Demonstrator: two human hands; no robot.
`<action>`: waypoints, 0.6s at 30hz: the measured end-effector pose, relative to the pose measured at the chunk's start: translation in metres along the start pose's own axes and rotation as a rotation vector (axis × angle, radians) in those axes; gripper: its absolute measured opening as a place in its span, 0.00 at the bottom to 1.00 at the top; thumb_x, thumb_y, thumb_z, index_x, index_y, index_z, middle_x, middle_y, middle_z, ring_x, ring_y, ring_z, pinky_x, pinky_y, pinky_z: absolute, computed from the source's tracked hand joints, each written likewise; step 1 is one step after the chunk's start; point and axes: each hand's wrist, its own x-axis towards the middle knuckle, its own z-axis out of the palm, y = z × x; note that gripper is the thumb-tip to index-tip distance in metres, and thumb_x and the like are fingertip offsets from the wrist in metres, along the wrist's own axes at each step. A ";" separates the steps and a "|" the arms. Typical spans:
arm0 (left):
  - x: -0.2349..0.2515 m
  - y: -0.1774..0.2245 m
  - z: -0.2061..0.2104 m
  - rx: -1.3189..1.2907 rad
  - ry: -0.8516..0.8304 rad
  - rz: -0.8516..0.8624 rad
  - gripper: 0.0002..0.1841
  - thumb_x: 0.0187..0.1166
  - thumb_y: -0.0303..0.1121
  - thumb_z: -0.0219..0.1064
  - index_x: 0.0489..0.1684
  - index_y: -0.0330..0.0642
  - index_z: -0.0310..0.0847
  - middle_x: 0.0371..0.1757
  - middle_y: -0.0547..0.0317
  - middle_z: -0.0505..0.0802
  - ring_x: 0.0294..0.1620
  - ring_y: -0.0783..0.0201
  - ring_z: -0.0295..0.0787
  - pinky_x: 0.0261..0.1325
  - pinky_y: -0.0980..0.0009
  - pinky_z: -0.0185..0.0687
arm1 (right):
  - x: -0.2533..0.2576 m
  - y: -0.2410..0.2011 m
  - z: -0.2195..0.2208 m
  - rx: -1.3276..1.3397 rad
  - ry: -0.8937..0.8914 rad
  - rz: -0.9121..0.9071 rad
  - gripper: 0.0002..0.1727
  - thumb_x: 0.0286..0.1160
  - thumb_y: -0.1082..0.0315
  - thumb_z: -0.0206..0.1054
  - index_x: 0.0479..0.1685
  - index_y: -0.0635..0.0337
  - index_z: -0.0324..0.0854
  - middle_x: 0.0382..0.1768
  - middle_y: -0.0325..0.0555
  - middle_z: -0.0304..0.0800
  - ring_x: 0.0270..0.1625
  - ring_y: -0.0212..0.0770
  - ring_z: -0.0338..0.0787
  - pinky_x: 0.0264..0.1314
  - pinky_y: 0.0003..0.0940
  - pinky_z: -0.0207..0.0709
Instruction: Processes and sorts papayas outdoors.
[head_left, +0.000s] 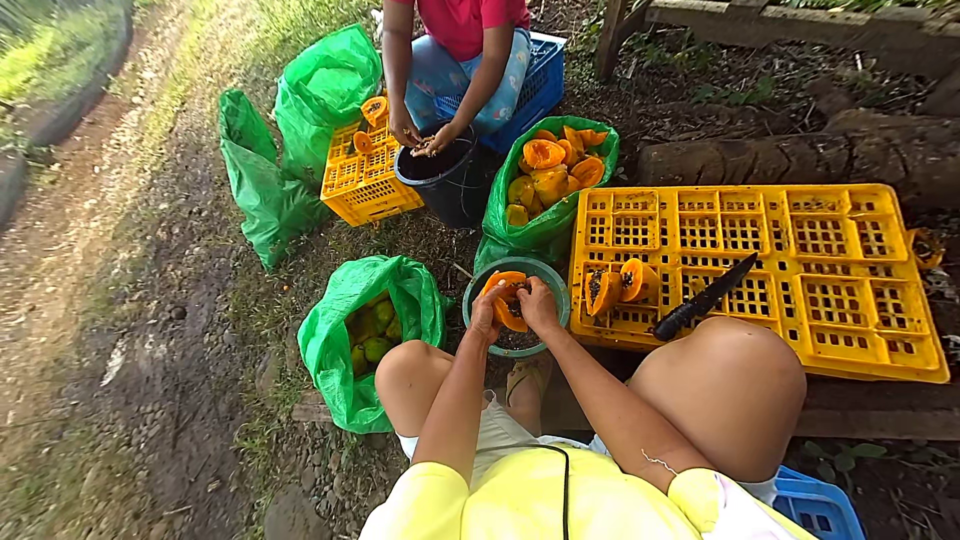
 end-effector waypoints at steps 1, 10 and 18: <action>0.000 0.000 0.000 0.003 0.000 0.004 0.24 0.86 0.44 0.62 0.80 0.53 0.71 0.59 0.50 0.89 0.52 0.58 0.88 0.53 0.61 0.86 | -0.001 0.000 -0.001 0.006 -0.004 0.005 0.17 0.89 0.70 0.57 0.68 0.72 0.79 0.66 0.71 0.84 0.71 0.66 0.84 0.75 0.62 0.74; 0.003 -0.002 -0.001 0.015 -0.021 0.010 0.27 0.85 0.45 0.63 0.84 0.57 0.68 0.60 0.50 0.89 0.52 0.59 0.88 0.51 0.62 0.86 | 0.002 0.003 0.000 0.059 -0.047 0.033 0.22 0.84 0.64 0.68 0.68 0.72 0.78 0.63 0.71 0.85 0.68 0.67 0.84 0.72 0.65 0.74; 0.004 -0.002 -0.003 0.032 -0.020 0.003 0.27 0.85 0.48 0.63 0.83 0.58 0.69 0.61 0.52 0.89 0.54 0.59 0.88 0.51 0.61 0.86 | 0.000 0.008 -0.001 0.156 -0.007 0.001 0.24 0.83 0.60 0.71 0.68 0.70 0.79 0.61 0.69 0.87 0.65 0.65 0.87 0.70 0.64 0.75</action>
